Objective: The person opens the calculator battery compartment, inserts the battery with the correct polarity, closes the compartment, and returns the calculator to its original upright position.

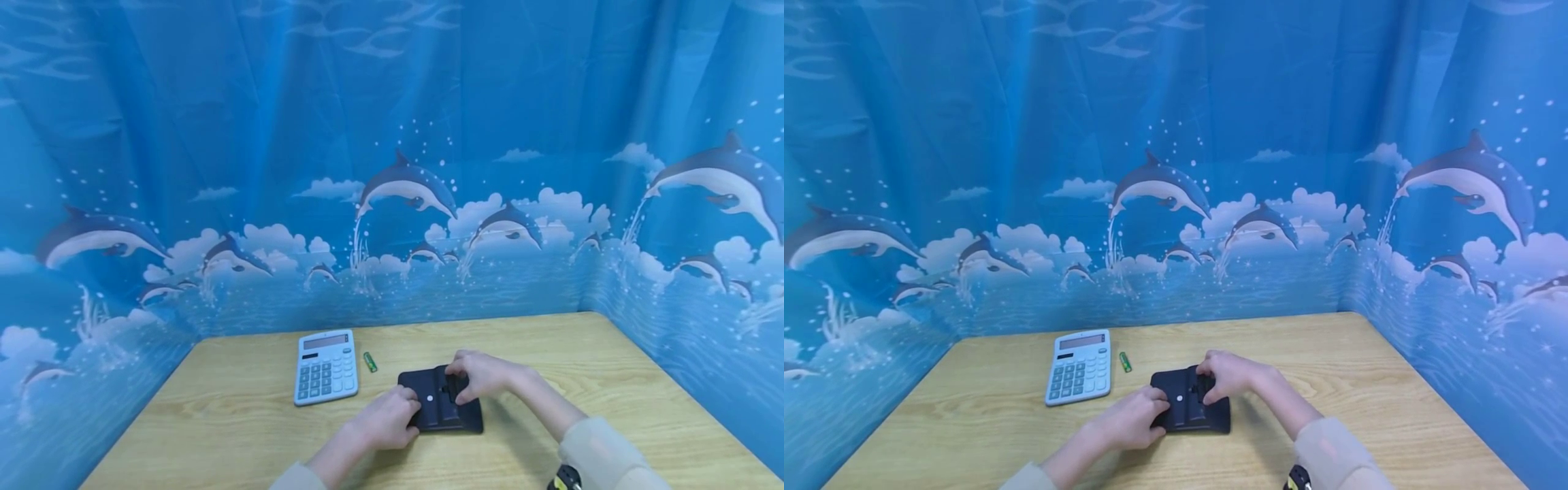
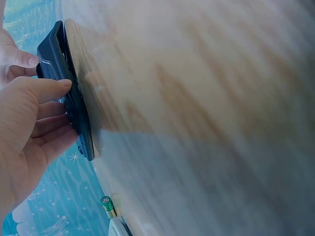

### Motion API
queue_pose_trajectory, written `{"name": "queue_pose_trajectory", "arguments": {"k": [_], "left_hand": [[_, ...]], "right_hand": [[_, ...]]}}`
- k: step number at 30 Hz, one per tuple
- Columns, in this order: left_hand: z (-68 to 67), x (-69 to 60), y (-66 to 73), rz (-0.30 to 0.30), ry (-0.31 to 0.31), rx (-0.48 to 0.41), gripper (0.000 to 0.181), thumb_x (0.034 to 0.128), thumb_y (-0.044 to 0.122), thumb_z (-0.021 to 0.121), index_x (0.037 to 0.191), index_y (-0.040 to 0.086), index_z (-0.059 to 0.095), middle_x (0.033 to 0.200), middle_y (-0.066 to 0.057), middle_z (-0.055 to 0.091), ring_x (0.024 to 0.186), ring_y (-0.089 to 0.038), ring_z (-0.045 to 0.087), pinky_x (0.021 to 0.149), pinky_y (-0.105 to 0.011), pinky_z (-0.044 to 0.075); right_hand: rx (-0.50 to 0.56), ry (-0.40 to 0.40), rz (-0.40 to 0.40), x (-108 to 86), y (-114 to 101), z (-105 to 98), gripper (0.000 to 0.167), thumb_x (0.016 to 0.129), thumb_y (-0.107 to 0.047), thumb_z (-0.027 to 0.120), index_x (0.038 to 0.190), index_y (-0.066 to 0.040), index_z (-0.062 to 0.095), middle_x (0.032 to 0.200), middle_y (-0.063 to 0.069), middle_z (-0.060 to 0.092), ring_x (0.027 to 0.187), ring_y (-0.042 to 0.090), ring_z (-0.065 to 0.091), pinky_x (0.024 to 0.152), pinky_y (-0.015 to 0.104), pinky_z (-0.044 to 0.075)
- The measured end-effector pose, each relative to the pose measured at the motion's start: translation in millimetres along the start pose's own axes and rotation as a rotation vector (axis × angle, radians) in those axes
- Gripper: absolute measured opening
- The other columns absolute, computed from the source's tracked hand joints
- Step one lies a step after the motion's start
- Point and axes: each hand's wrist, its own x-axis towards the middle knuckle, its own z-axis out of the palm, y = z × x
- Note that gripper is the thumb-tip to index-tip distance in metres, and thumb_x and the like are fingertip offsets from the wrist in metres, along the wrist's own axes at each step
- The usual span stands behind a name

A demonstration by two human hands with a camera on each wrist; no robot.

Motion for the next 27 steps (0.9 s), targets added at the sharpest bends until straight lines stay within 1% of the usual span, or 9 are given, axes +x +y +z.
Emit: {"name": "queue_pose_trajectory", "arguments": {"k": [7,12,17,21,24,27], "left_hand": [[0.4,0.3,0.0,0.01,0.0,0.002,0.034,0.0784,0.028,0.072,0.103,0.005,0.068,0.101,-0.001,0.061,0.094,-0.012,0.055,0.084,-0.022,0.046],[1.7,0.5,-1.0,0.003,-0.001,-0.004,0.034,0.0789,0.029,0.071,0.103,0.006,0.068,0.101,-0.001,0.061,0.094,-0.011,0.055,0.084,-0.022,0.046],[1.5,0.3,-1.1,-0.004,-0.011,-0.009,0.034,0.0793,0.029,0.071,0.104,0.006,0.068,0.102,-0.001,0.061,0.095,-0.011,0.055,0.084,-0.022,0.046],[1.3,0.4,-0.8,-0.002,-0.008,-0.011,0.034,0.0792,0.029,0.071,0.104,0.006,0.068,0.103,-0.001,0.061,0.095,-0.011,0.055,0.084,-0.022,0.046],[0.8,0.4,-0.7,0.004,-0.002,-0.009,0.034,0.079,0.029,0.071,0.104,0.006,0.068,0.102,-0.001,0.061,0.095,-0.011,0.055,0.084,-0.022,0.046],[-0.4,0.3,-0.5,0.006,-0.002,-0.008,0.034,0.0788,0.029,0.072,0.104,0.006,0.068,0.102,-0.001,0.061,0.095,-0.011,0.055,0.084,-0.021,0.046]], "right_hand": [[-0.01,-0.031,0.033,1.2,-3.6,-2.4,0.051,0.074,-0.02,0.078,0.118,-0.001,0.061,0.095,-0.002,0.05,0.088,0.018,0.052,0.078,0.034,0.047],[-0.001,-0.029,0.045,2.5,-4.0,-1.6,0.051,0.073,-0.019,0.078,0.118,-0.001,0.061,0.095,-0.001,0.05,0.089,0.019,0.053,0.079,0.035,0.047],[0.015,-0.004,0.026,1.5,-1.1,0.6,0.051,0.073,-0.017,0.078,0.117,0.002,0.061,0.095,0.001,0.052,0.088,0.02,0.053,0.078,0.036,0.047],[0.067,0.027,0.01,-0.9,2.6,3.0,0.051,0.073,-0.018,0.078,0.116,0.003,0.06,0.096,0.002,0.053,0.088,0.02,0.054,0.079,0.036,0.047],[0.116,0.055,-0.002,-2.6,5.3,4.6,0.048,0.076,-0.021,0.076,0.114,0.003,0.06,0.095,0.002,0.054,0.086,0.019,0.053,0.077,0.035,0.047],[0.142,0.086,-0.021,-3.5,7.9,6.2,0.041,0.08,-0.023,0.072,0.111,0.003,0.061,0.092,0.002,0.055,0.084,0.017,0.053,0.074,0.033,0.047]]}}
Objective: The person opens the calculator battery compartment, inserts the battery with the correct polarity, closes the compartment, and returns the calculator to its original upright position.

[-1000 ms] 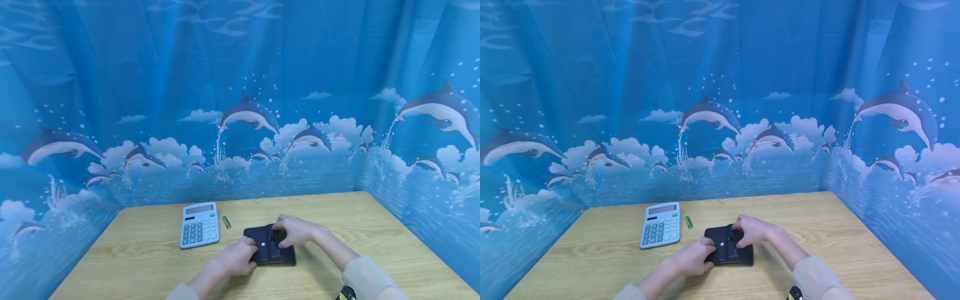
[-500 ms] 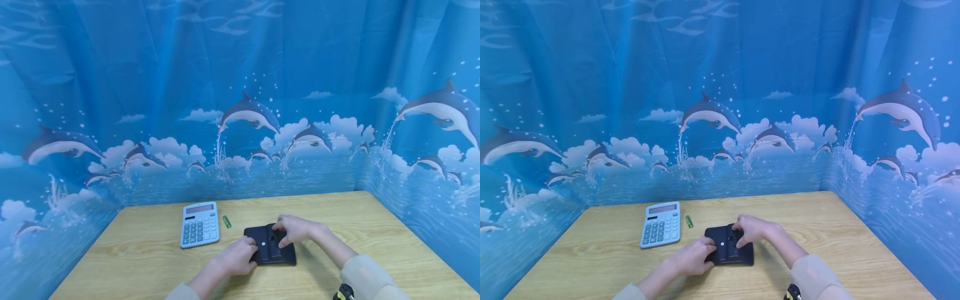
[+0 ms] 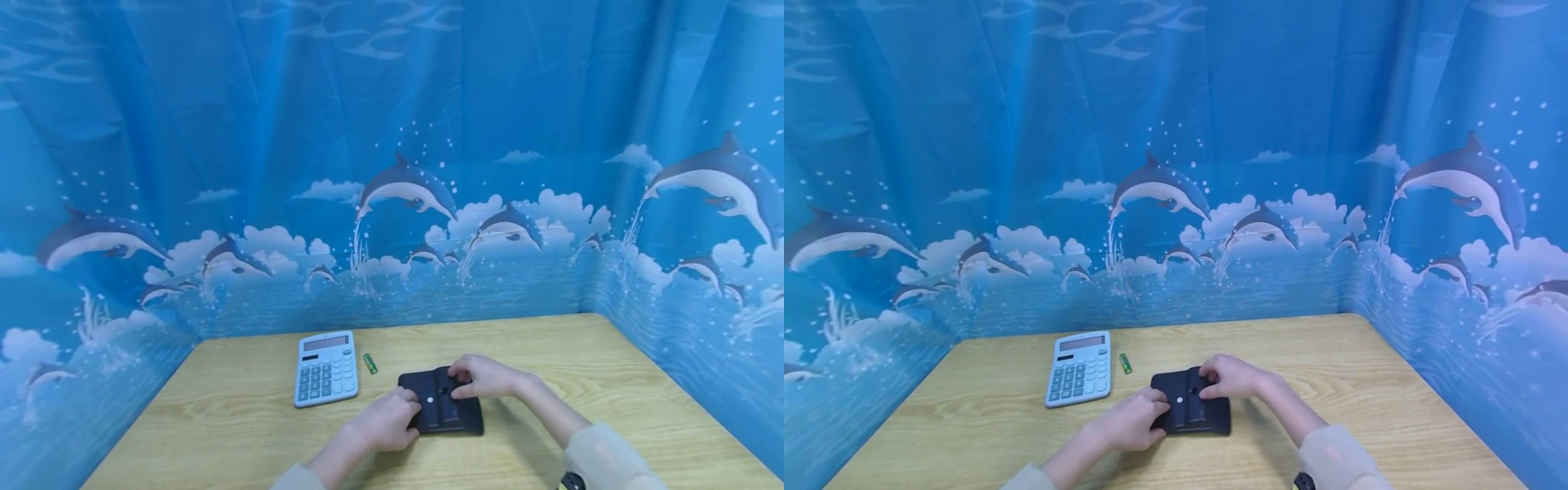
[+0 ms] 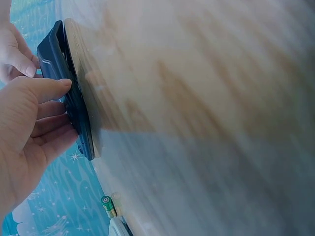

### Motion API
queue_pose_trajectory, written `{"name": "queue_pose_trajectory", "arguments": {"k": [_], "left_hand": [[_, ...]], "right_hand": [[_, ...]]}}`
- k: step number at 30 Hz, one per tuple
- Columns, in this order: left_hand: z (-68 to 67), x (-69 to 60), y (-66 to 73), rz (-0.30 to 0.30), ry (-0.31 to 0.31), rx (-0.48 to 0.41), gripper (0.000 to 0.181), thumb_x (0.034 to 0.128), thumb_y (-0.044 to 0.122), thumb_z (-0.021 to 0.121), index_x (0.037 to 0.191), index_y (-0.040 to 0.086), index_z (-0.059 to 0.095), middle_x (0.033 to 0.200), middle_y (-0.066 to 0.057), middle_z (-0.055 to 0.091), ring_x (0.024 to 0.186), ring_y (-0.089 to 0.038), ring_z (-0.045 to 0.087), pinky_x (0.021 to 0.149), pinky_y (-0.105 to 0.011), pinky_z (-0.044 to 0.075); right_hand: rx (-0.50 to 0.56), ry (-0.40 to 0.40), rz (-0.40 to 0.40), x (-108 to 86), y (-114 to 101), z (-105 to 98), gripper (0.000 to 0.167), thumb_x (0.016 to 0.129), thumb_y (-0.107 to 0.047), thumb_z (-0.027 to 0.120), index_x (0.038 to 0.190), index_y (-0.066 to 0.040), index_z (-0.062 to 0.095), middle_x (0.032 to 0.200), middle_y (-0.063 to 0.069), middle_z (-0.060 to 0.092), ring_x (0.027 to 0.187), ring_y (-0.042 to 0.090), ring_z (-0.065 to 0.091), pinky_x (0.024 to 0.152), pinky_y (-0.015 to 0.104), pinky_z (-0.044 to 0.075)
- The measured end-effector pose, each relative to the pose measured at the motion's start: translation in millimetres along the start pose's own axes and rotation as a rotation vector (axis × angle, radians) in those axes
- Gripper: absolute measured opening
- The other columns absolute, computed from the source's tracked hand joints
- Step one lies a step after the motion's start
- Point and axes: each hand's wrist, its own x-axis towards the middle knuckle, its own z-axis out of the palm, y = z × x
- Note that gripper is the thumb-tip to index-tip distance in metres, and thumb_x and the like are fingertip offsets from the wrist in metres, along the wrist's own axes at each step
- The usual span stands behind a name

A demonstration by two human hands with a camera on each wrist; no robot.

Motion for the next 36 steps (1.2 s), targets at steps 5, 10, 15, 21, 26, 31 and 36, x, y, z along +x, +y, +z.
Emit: {"name": "queue_pose_trajectory", "arguments": {"k": [5,10,15,21,26,31,36], "left_hand": [[-0.4,-0.2,0.4,-0.003,-0.002,-0.002,0.034,0.0786,0.029,0.072,0.104,0.006,0.068,0.102,0.0,0.061,0.095,-0.011,0.055,0.084,-0.021,0.046],[-0.4,-0.3,0.8,0.002,0.007,-0.001,0.034,0.078,0.029,0.072,0.103,0.006,0.069,0.101,0.0,0.061,0.094,-0.01,0.055,0.083,-0.021,0.046],[-1.5,-0.6,1.7,-0.005,0.002,-0.002,0.035,0.0776,0.029,0.073,0.104,0.006,0.068,0.102,0.0,0.061,0.095,-0.011,0.055,0.084,-0.021,0.046],[-1.8,-0.8,2.0,-0.007,0.0,0.004,0.035,0.0778,0.029,0.072,0.104,0.007,0.068,0.102,0.0,0.061,0.095,-0.011,0.055,0.084,-0.021,0.045],[-1.6,-0.8,1.3,-0.004,-0.001,0.004,0.034,0.0779,0.029,0.072,0.103,0.006,0.068,0.101,0.0,0.061,0.094,-0.011,0.055,0.083,-0.022,0.046],[-2.7,-0.5,0.3,-0.004,-0.012,-0.003,0.034,0.0786,0.029,0.072,0.103,0.006,0.068,0.101,-0.001,0.061,0.094,-0.011,0.055,0.083,-0.022,0.046],[-1.5,-0.7,0.6,0.003,-0.015,-0.001,0.034,0.0793,0.029,0.071,0.104,0.006,0.068,0.102,-0.001,0.061,0.094,-0.011,0.055,0.084,-0.021,0.046]], "right_hand": [[0.015,0.053,-0.017,1.0,3.4,3.8,0.028,0.081,-0.017,0.071,0.101,0.0,0.062,0.087,0.0,0.056,0.079,0.014,0.052,0.07,0.029,0.047],[0.047,0.083,0.0,3.0,5.2,7.9,0.018,0.077,-0.01,0.072,0.089,-0.004,0.06,0.079,-0.002,0.056,0.073,0.011,0.052,0.064,0.026,0.047],[0.082,0.083,0.027,2.7,3.0,9.5,0.015,0.077,-0.007,0.073,0.086,-0.004,0.061,0.075,-0.003,0.057,0.07,0.011,0.053,0.061,0.025,0.047],[0.111,0.088,0.044,3.1,-0.6,10.7,0.014,0.077,-0.003,0.072,0.087,-0.003,0.062,0.073,-0.002,0.057,0.067,0.01,0.052,0.057,0.023,0.047],[0.169,0.086,0.092,3.7,-1.9,11.8,0.014,0.077,0.001,0.07,0.088,-0.001,0.061,0.072,0.0,0.055,0.062,0.011,0.053,0.053,0.024,0.048],[0.174,0.084,0.107,3.7,-2.0,11.8,0.012,0.078,0.0,0.07,0.084,-0.003,0.059,0.071,0.0,0.055,0.06,0.012,0.053,0.052,0.025,0.048],[0.137,0.094,0.09,0.4,2.6,13.2,0.013,0.079,-0.006,0.07,0.078,-0.007,0.058,0.069,-0.002,0.054,0.061,0.011,0.051,0.052,0.025,0.045]]}}
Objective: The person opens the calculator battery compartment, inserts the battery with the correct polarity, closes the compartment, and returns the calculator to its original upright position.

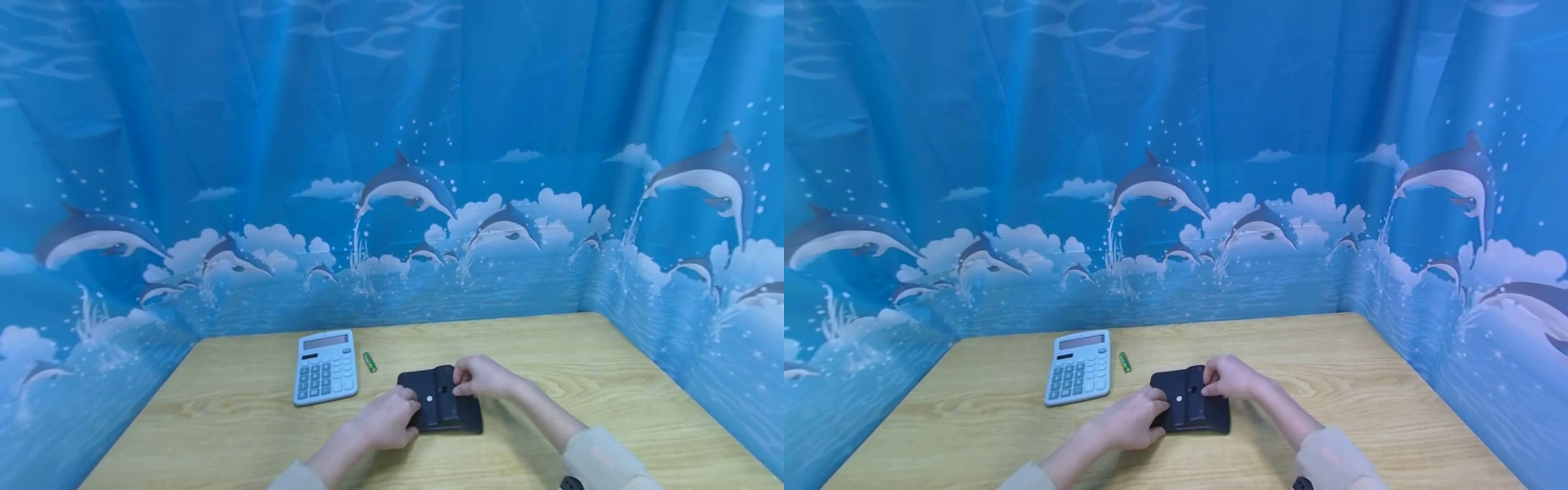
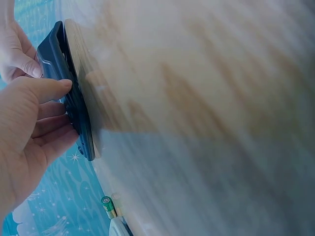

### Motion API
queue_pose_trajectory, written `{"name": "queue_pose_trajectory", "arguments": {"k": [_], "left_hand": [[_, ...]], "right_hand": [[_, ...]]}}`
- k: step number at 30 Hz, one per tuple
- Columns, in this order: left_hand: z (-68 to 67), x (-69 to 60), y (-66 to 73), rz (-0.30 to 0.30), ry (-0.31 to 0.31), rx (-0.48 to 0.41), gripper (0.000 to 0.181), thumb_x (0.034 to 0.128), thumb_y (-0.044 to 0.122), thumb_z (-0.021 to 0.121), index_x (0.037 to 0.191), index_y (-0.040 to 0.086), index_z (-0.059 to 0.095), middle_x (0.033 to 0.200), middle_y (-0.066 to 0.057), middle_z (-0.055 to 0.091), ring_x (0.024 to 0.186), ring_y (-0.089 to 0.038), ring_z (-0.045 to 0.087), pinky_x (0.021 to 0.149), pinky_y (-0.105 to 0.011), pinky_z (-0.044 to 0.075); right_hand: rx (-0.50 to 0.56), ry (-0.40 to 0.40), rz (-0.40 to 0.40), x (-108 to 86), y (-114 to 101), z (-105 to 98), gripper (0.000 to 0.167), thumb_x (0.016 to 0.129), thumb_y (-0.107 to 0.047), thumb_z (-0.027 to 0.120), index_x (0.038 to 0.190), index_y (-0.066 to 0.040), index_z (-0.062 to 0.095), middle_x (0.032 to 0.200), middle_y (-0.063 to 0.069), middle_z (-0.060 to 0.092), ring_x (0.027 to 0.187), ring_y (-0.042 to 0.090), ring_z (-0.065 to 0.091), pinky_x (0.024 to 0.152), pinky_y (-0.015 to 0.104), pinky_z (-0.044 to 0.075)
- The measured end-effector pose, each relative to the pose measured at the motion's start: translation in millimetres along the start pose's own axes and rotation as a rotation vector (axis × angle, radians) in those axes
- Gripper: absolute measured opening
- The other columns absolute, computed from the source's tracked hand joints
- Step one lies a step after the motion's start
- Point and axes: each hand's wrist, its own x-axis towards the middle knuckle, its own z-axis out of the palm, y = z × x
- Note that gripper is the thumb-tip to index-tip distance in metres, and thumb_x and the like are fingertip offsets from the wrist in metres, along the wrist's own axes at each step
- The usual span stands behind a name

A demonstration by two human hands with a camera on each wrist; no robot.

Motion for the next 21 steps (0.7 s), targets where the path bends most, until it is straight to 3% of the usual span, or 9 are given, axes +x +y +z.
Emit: {"name": "queue_pose_trajectory", "arguments": {"k": [7,12,16,21], "left_hand": [[-0.9,-0.9,-1.5,-0.023,-0.033,-0.061,0.043,0.0798,0.036,0.071,0.11,0.006,0.066,0.104,0.0,0.059,0.095,-0.009,0.053,0.083,-0.021,0.046],[-1.1,-3.0,-3.4,-0.05,-0.029,-0.085,0.048,0.0785,0.041,0.071,0.112,0.008,0.065,0.105,0.0,0.057,0.097,-0.01,0.052,0.085,-0.022,0.046],[0.2,-4.9,-3.7,-0.091,-0.008,-0.067,0.052,0.0769,0.045,0.071,0.113,0.008,0.064,0.107,-0.002,0.055,0.099,-0.013,0.051,0.086,-0.025,0.046],[3.5,-4.8,-2.7,-0.124,-0.003,-0.011,0.058,0.0755,0.05,0.07,0.113,0.006,0.062,0.102,-0.006,0.057,0.094,-0.015,0.054,0.083,-0.027,0.048]], "right_hand": [[-0.051,0.018,-0.007,-4.0,8.6,-0.7,0.015,0.078,-0.01,0.072,0.084,-0.004,0.059,0.074,-0.002,0.057,0.069,0.013,0.052,0.061,0.027,0.046],[-0.128,0.031,0.003,-3.6,9.5,-2.7,0.025,0.075,-0.006,0.072,0.097,0.001,0.062,0.088,0.006,0.061,0.083,0.024,0.057,0.075,0.041,0.048],[-0.189,0.034,0.049,-4.6,9.6,-3.6,0.034,0.076,-0.002,0.07,0.107,0.007,0.06,0.102,0.018,0.061,0.099,0.037,0.056,0.086,0.05,0.045],[-0.272,0.041,0.067,-5.7,11.2,-0.9,0.039,0.073,0.011,0.06,0.112,0.013,0.057,0.108,0.025,0.058,0.106,0.041,0.053,0.093,0.051,0.041]]}}
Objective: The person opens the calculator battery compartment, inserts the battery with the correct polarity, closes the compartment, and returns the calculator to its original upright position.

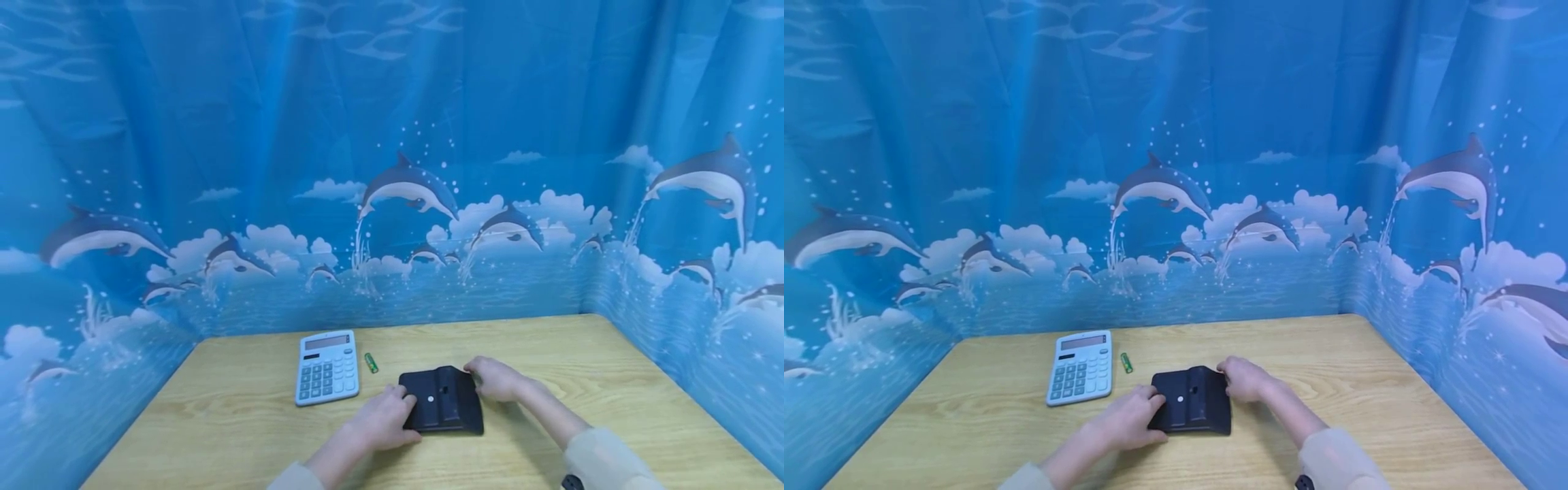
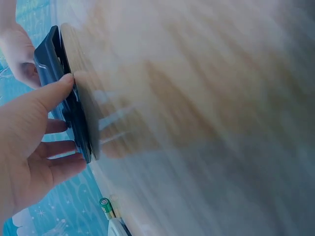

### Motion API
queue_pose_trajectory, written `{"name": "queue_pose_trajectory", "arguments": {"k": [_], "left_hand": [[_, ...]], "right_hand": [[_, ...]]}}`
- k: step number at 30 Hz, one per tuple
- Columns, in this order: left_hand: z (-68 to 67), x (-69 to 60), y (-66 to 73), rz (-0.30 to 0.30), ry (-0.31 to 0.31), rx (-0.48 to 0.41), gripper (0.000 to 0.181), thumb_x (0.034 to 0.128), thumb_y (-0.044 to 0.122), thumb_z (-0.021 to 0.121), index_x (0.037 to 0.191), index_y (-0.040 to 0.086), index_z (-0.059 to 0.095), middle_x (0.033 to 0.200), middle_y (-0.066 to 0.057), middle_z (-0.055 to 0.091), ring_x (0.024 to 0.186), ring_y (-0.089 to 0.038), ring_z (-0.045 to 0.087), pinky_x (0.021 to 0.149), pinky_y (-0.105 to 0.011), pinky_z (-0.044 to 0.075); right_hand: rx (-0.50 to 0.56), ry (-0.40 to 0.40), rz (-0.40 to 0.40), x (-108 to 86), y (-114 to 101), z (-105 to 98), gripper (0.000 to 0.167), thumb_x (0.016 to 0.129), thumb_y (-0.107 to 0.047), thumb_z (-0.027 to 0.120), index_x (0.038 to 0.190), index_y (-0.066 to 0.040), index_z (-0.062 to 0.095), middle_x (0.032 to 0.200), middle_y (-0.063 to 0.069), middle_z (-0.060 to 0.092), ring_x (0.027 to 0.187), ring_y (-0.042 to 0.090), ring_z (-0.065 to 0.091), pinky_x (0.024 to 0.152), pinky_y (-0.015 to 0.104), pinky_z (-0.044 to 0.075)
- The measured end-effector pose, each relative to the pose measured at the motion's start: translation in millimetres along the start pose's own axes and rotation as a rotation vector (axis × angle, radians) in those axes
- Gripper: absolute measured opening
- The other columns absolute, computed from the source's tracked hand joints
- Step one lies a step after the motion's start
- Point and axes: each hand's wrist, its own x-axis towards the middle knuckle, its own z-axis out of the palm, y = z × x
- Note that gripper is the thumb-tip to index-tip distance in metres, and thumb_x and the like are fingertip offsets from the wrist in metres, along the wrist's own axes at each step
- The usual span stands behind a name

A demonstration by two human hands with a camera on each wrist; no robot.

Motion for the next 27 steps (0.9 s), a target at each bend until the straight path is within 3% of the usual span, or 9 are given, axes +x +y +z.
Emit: {"name": "queue_pose_trajectory", "arguments": {"k": [5,9,12,16,19,24,27], "left_hand": [[2.8,2.7,1.2,0.032,0.006,0.061,0.052,0.0753,0.049,0.071,0.105,0.007,0.063,0.088,-0.004,0.059,0.079,-0.012,0.055,0.072,-0.023,0.049],[1.3,3.6,2.4,0.066,0.008,0.131,0.044,0.0773,0.047,0.069,0.098,0.008,0.064,0.079,-0.002,0.058,0.07,-0.009,0.053,0.063,-0.021,0.047],[-0.7,2.7,4.0,0.106,0.024,0.233,0.038,0.0784,0.046,0.069,0.09,0.009,0.064,0.074,0.0,0.057,0.065,-0.008,0.053,0.059,-0.021,0.045],[0.7,0.1,6.6,0.199,0.114,0.45,0.032,0.0754,0.041,0.07,0.079,0.011,0.063,0.067,0.002,0.058,0.061,-0.008,0.053,0.056,-0.02,0.045],[4.2,-1.2,8.2,0.217,0.193,0.559,0.032,0.0711,0.04,0.072,0.078,0.01,0.063,0.064,0.002,0.058,0.058,-0.009,0.053,0.053,-0.021,0.045],[2.8,-1.7,5.8,0.163,0.292,0.585,0.018,0.0761,0.025,0.068,0.079,0.007,0.064,0.062,0.001,0.054,0.055,-0.009,0.051,0.047,-0.02,0.044],[-3.8,-3.4,1.6,0.143,0.31,0.529,0.011,0.0778,0.015,0.065,0.083,0.005,0.066,0.064,-0.001,0.055,0.056,-0.009,0.052,0.047,-0.02,0.044]], "right_hand": [[-0.069,-0.003,0.007,0.6,1.2,5.7,0.042,0.071,0.015,0.054,0.113,0.01,0.058,0.101,0.018,0.058,0.101,0.036,0.055,0.091,0.048,0.044],[-0.066,0.008,0.02,3.5,-0.4,6.8,0.036,0.073,0.015,0.055,0.108,0.009,0.06,0.096,0.015,0.057,0.096,0.033,0.056,0.089,0.046,0.045],[-0.06,0.011,0.023,5.8,-1.3,6.1,0.032,0.072,0.016,0.054,0.101,0.008,0.061,0.092,0.013,0.055,0.092,0.032,0.056,0.086,0.046,0.046],[-0.044,-0.008,0.022,7.2,-3.3,5.1,0.032,0.069,0.017,0.054,0.099,0.006,0.062,0.091,0.011,0.055,0.09,0.03,0.055,0.085,0.045,0.046],[-0.035,-0.016,0.016,7.8,-6.0,5.6,0.033,0.067,0.017,0.054,0.098,0.007,0.061,0.09,0.012,0.055,0.089,0.031,0.055,0.084,0.045,0.046],[-0.011,-0.039,0.005,7.6,-6.2,5.7,0.026,0.065,0.017,0.052,0.086,0.003,0.058,0.081,0.007,0.051,0.078,0.023,0.05,0.074,0.042,0.047],[0.035,-0.061,0.0,6.8,-1.5,5.7,0.025,0.065,0.016,0.049,0.081,-0.001,0.055,0.074,0.004,0.048,0.073,0.02,0.046,0.07,0.04,0.045]]}}
